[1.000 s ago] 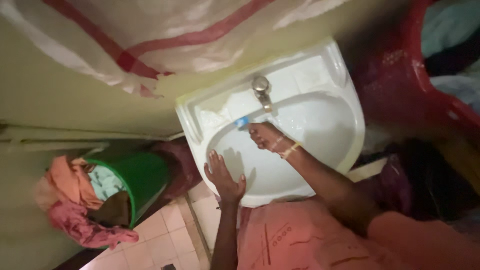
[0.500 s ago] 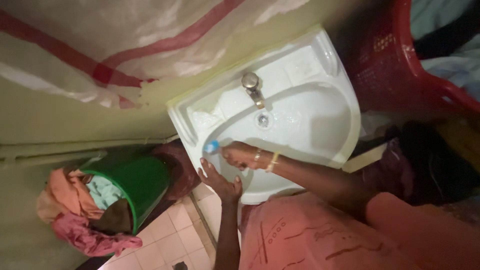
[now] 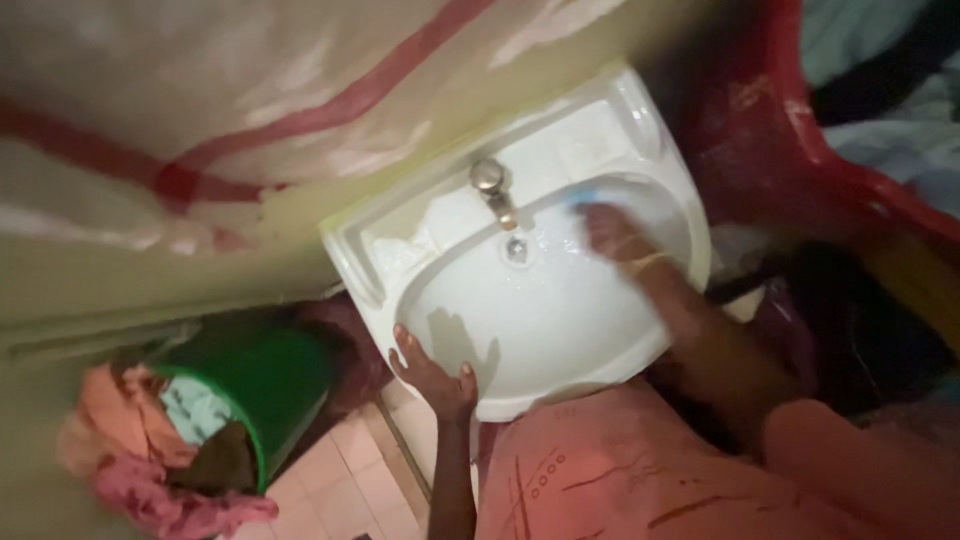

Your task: The person cleans the interior of a white pedestal sink using a small blue brush and running water from the faucet.

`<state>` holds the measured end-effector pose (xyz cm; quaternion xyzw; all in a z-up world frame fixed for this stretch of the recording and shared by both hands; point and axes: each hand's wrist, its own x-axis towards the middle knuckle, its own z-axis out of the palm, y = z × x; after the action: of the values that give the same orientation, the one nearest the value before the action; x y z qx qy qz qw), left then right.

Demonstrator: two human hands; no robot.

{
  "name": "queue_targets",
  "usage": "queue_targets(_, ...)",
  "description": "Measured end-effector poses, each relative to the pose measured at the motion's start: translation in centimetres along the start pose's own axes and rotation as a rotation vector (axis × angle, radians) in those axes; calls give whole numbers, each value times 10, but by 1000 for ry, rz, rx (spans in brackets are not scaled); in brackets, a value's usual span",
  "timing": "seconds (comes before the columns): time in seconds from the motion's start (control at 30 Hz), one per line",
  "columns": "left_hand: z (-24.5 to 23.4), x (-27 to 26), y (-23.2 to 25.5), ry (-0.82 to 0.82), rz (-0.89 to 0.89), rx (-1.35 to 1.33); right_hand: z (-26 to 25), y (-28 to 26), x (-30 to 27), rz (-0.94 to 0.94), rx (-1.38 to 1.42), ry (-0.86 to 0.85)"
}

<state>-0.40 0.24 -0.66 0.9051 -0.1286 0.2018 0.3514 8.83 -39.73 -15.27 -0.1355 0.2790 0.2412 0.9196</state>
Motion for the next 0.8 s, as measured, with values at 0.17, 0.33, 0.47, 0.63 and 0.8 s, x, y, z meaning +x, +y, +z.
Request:
queue_targets(0.17, -2, 1, 4, -17, 17, -10, -16, 22, -5, -258, -536, 74)
queue_targets(0.33, 0, 7, 8, -29, 27, 5, 14, 39, 41, 15, -18, 164)
queue_targets(0.47, -4, 5, 8, -31, -5, -19, 20, -34, -70, -250, -430, 227)
queue_targets(0.63, -2, 7, 7, -41, 30, -3, 67, -36, -76, -85, -358, 322)
queue_targets(0.8, -2, 8, 9, -61, 21, -24, 100, 30, -21, -85, -590, 220)
